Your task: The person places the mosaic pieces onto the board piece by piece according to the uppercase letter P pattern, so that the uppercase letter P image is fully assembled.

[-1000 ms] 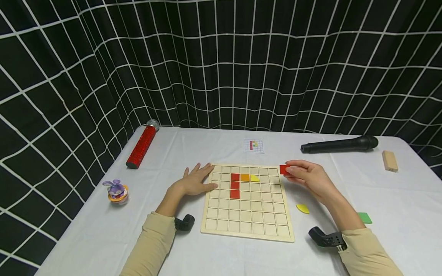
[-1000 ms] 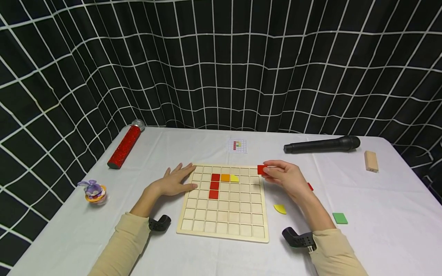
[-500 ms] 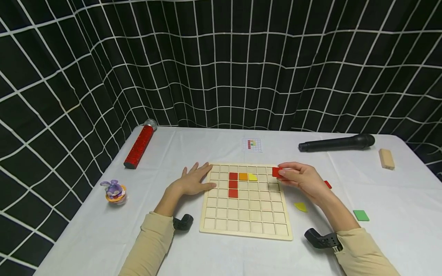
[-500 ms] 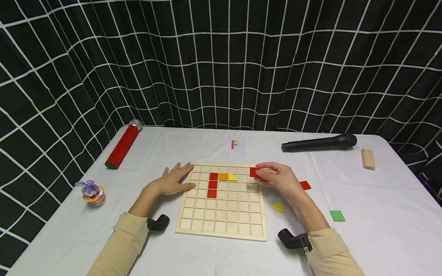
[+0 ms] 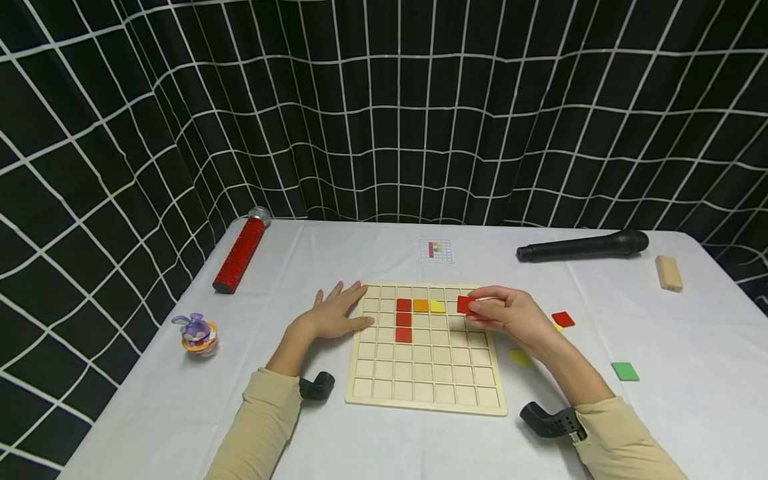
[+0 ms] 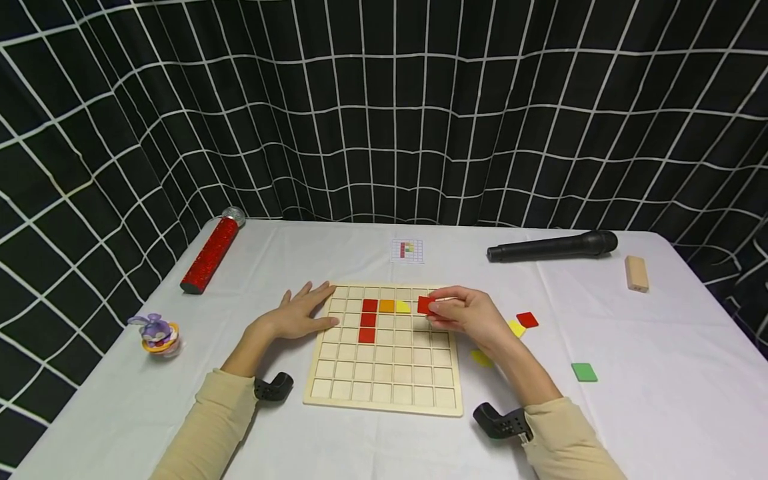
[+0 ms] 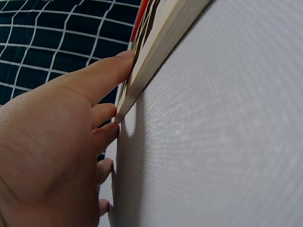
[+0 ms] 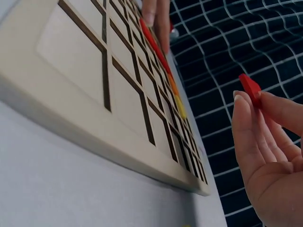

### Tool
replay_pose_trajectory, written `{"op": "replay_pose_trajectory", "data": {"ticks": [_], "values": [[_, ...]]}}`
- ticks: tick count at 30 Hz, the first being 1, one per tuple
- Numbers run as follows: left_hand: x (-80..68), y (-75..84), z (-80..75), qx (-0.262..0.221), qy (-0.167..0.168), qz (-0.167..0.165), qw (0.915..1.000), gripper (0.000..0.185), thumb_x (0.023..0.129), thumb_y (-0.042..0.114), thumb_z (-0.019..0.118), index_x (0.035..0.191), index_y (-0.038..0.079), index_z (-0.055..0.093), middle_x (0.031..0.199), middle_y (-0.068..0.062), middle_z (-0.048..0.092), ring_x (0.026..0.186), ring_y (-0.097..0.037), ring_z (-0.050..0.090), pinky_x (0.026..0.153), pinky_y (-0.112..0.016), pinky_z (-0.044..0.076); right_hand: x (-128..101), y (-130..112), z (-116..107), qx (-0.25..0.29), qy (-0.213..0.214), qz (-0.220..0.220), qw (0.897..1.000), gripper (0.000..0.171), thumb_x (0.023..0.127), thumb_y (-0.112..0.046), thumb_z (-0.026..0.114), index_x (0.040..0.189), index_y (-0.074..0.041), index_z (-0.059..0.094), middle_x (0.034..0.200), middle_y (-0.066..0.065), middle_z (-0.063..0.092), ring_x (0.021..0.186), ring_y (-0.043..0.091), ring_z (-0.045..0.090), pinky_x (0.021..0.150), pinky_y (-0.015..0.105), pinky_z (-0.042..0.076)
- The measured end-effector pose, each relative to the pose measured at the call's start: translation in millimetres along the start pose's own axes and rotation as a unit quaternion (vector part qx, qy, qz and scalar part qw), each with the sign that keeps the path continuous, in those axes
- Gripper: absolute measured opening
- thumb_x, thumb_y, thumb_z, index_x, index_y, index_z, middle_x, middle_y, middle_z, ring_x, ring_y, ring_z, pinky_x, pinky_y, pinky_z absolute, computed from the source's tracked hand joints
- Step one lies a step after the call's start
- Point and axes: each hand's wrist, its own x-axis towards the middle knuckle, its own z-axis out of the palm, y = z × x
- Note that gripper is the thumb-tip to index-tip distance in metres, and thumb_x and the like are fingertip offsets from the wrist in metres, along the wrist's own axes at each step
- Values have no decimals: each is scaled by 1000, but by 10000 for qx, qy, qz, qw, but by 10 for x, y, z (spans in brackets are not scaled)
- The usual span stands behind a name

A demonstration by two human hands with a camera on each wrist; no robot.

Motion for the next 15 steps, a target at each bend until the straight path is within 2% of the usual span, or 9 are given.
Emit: {"op": "replay_pose_trajectory", "data": {"ticks": [8, 15], "values": [[0, 7, 1, -12, 5, -19, 10000, 77, 92, 52, 52, 152, 13, 25, 157, -7, 19, 143, -33, 4, 110, -58, -3, -9, 26, 93, 119, -136, 33, 9998, 31, 90, -7, 66, 116, 8, 55, 98, 10, 67, 85, 20, 69, 81, 32, 54], [0, 5, 0, -15, 11, 0, 10000, 77, 92, 51, 52, 152, 13, 24, 157, -6, 19, 144, -32, 5, 111, -57, -3, -18, 45, 161, 81, -287, 97, 9995, 33, 90, -5, 65, 118, 8, 53, 100, 11, 67, 85, 20, 68, 81, 32, 54]]}}
